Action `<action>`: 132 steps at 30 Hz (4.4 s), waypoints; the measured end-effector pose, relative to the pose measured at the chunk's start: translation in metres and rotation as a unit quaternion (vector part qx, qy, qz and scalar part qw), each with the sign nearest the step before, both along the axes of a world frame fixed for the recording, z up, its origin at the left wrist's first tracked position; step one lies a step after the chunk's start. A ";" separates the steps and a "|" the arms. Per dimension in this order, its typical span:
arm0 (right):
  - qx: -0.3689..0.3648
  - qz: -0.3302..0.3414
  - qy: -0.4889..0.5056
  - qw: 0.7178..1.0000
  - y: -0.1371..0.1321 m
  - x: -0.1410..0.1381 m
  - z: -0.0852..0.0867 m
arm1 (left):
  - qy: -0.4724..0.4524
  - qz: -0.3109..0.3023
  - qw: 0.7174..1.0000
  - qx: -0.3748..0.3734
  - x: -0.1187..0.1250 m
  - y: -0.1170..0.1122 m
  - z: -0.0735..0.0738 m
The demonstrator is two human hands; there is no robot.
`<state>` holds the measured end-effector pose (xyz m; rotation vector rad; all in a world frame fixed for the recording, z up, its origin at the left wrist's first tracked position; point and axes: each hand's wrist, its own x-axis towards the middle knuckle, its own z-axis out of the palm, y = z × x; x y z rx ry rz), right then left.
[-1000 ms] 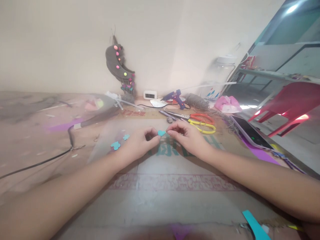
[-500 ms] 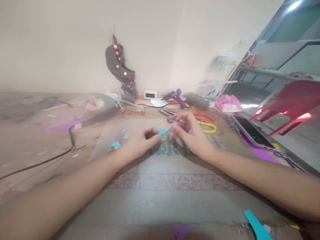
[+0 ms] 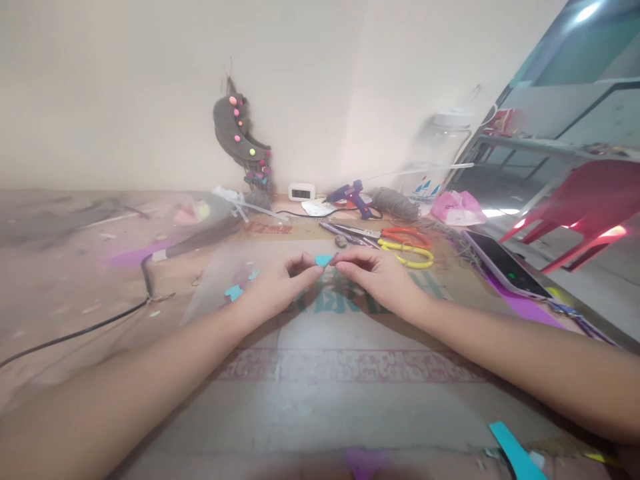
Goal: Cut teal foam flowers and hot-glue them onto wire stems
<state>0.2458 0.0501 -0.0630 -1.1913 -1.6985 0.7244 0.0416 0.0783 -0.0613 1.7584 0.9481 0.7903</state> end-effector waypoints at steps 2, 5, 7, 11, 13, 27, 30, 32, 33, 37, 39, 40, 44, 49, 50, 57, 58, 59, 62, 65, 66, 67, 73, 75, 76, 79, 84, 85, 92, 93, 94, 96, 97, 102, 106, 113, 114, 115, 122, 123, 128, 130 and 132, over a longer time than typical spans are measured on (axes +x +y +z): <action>-0.005 -0.003 0.000 1.000 0.000 0.000 0.000 | 0.013 -0.005 1.000 -0.006 -0.001 0.000 0.000; -0.005 -0.003 -0.002 1.000 0.000 -0.001 0.001 | 0.016 -0.017 1.000 0.000 -0.002 0.001 -0.001; -0.007 -0.006 -0.002 1.000 0.000 -0.001 0.001 | 0.014 -0.027 0.999 0.008 -0.003 0.002 -0.002; -0.008 -0.008 -0.012 1.000 0.000 -0.002 0.001 | 0.012 -0.039 0.999 0.012 -0.003 0.002 -0.002; -0.008 -0.007 -0.019 1.000 0.000 -0.001 0.001 | 0.016 -0.046 0.999 0.012 -0.003 0.002 -0.003; -0.054 0.029 -0.037 0.997 -0.003 -0.002 0.004 | -0.016 0.015 0.999 -0.028 -0.002 0.005 -0.002; -0.031 0.039 -0.053 0.997 -0.006 0.000 0.007 | -0.026 0.040 0.998 -0.028 -0.001 0.005 -0.001; -0.005 0.020 -0.036 0.999 -0.009 0.002 0.009 | -0.021 0.058 0.998 -0.025 0.000 0.004 -0.001; 0.013 0.002 -0.018 1.000 -0.009 0.002 0.009 | -0.017 0.068 0.997 -0.026 0.000 0.004 -0.001; 0.073 -0.053 0.068 0.994 -0.011 0.003 0.010 | -0.010 0.094 0.995 -0.043 -0.001 0.003 -0.001; 0.073 -0.053 0.075 0.993 -0.011 0.002 0.009 | -0.009 0.091 0.995 -0.036 -0.001 0.003 -0.001; 0.065 -0.048 0.061 0.995 -0.011 0.002 0.008 | -0.008 0.089 0.996 -0.028 -0.001 0.002 -0.001; 0.034 -0.016 -0.024 0.999 -0.013 -0.001 0.007 | -0.009 0.080 0.997 0.004 0.000 0.002 0.001; 0.038 0.018 -0.058 0.997 -0.013 -0.001 0.008 | -0.011 0.073 0.997 0.029 0.000 0.000 0.002; 0.043 0.022 -0.066 0.997 -0.012 -0.001 0.009 | -0.011 0.073 0.997 0.028 0.001 0.000 0.002; -0.006 0.031 -0.077 0.997 -0.010 -0.001 0.005 | -0.006 0.080 0.996 0.036 0.000 0.000 0.001; -0.020 0.031 -0.062 0.997 -0.009 -0.002 0.004 | -0.006 0.080 0.996 0.041 0.000 0.000 0.001; -0.029 0.030 -0.046 0.998 -0.009 -0.002 0.002 | -0.006 0.081 0.996 0.044 0.000 0.000 0.000; -0.025 0.012 -0.022 0.999 -0.008 -0.003 0.002 | -0.006 0.087 0.995 0.045 -0.001 0.000 0.000; 0.006 -0.026 -0.027 0.999 -0.010 -0.003 0.006 | -0.006 0.085 0.996 0.039 0.000 0.000 0.001; 0.018 -0.031 -0.030 0.999 -0.011 -0.003 0.008 | -0.006 0.082 0.996 0.038 0.000 0.000 0.001; 0.028 -0.031 -0.036 0.998 -0.011 -0.002 0.009 | -0.008 0.079 0.996 0.037 0.000 0.000 0.001; 0.053 -0.010 -0.073 0.996 -0.011 0.000 0.007 | -0.014 0.075 0.996 0.034 0.000 0.000 0.002; 0.052 -0.008 -0.072 0.996 -0.011 0.001 0.006 | -0.011 0.075 0.997 0.035 0.000 0.000 0.002; 0.054 -0.006 -0.070 0.996 -0.011 0.001 0.006 | -0.010 0.075 0.997 0.035 0.000 0.000 0.002; 0.050 -0.003 -0.064 0.997 -0.012 0.001 0.007 | -0.008 0.078 0.996 0.035 0.000 0.000 0.001; 0.035 -0.002 -0.048 0.998 -0.012 -0.002 0.006 | -0.007 0.077 0.996 0.039 0.000 0.002 0.000; 0.034 -0.001 -0.044 0.998 -0.012 -0.002 0.005 | -0.009 0.076 0.996 0.040 0.000 0.002 -0.001; 0.105 0.027 -0.038 0.993 -0.013 -0.001 0.001 | -0.008 0.081 0.996 0.046 -0.001 0.003 -0.003; 0.111 0.030 -0.044 0.992 -0.013 -0.001 0.001 | -0.007 0.080 0.996 0.046 -0.001 0.003 -0.003; 0.115 0.032 -0.051 0.992 -0.013 -0.001 0.001 | -0.006 0.079 0.996 0.045 -0.001 0.004 -0.003; 0.119 0.033 -0.064 0.990 -0.013 -0.001 0.001 | -0.003 0.073 0.996 0.043 -0.001 0.004 -0.003; 0.121 0.035 -0.069 0.990 -0.013 -0.002 0.001 | -0.003 0.071 0.997 0.043 -0.001 0.004 -0.003; 0.128 0.045 -0.078 0.988 -0.013 -0.002 0.000 | -0.007 0.068 0.997 0.044 -0.001 0.004 -0.005; 0.140 0.043 -0.097 0.984 -0.013 -0.001 0.001 | -0.001 0.073 0.996 0.043 -0.001 0.005 -0.005; 0.109 0.041 -0.089 0.989 -0.014 -0.002 0.001 | -0.003 0.070 0.996 0.047 0.000 0.004 -0.004; 0.095 0.039 -0.084 0.991 -0.014 -0.002 0.001 | -0.003 0.070 0.996 0.047 -0.001 0.004 -0.004; 0.084 0.038 -0.082 0.992 -0.014 -0.002 0.001 | -0.004 0.071 0.996 0.047 -0.001 0.004 -0.004; 0.053 0.045 -0.070 0.995 -0.016 -0.001 0.003 | -0.003 0.067 0.997 0.049 -0.002 0.005 -0.006; 0.046 0.048 -0.061 0.996 -0.015 -0.001 0.003 | -0.004 0.068 0.997 0.047 -0.002 0.005 -0.006; 0.019 0.055 -0.035 0.998 -0.014 -0.002 0.001 | -0.007 0.072 0.997 0.041 -0.001 0.005 -0.005; 0.047 0.044 -0.041 0.997 -0.013 -0.003 0.001 | -0.006 0.071 0.997 0.041 -0.001 0.005 -0.005; 0.089 0.043 -0.049 0.994 -0.013 -0.002 0.001 | -0.005 0.071 0.996 0.045 -0.001 0.005 -0.005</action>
